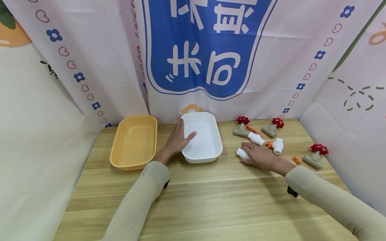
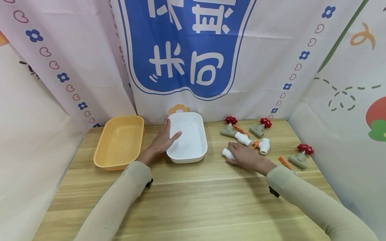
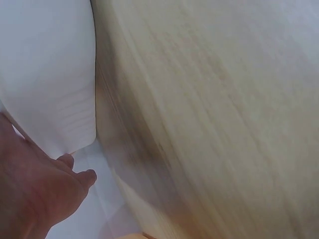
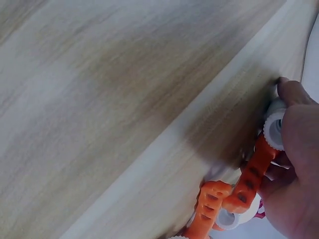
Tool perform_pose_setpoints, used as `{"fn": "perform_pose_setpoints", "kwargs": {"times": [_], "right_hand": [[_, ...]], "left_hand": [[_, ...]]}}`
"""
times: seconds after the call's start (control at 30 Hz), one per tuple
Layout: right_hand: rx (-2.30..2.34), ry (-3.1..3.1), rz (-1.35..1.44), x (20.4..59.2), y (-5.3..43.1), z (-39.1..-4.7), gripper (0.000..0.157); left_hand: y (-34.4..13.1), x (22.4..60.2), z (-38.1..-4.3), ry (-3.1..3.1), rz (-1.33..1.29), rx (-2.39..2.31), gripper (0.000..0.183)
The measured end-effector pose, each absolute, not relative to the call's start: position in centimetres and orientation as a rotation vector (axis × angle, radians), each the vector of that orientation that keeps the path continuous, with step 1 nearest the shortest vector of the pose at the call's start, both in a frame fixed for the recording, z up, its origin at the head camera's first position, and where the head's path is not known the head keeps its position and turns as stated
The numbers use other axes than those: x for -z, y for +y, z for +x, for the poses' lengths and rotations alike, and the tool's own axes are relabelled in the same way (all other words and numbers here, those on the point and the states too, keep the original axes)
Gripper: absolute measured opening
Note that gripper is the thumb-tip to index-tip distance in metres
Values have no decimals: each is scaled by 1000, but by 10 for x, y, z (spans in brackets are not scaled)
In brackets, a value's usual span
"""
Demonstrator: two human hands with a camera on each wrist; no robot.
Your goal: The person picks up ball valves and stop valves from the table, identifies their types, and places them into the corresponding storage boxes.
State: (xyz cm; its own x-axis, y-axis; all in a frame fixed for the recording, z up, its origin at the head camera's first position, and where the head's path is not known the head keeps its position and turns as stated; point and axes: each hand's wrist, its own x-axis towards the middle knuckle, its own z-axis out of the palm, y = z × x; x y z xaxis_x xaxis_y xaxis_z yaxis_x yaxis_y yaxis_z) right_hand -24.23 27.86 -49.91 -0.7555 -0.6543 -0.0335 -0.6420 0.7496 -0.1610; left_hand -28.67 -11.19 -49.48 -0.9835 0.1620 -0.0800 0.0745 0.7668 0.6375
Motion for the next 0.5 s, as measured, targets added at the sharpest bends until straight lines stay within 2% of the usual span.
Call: {"fn": "perform_pose_setpoints", "kwargs": {"times": [0.33,0.5], "right_hand": [[227,2900,-1122,499,276,-243,63],[260,2918,-1127,499,274,-246,52]], "left_hand": [[-112,492,-285,2821,191,-1036,104],[-112,493,-285,2820,175,-1045,104]]}}
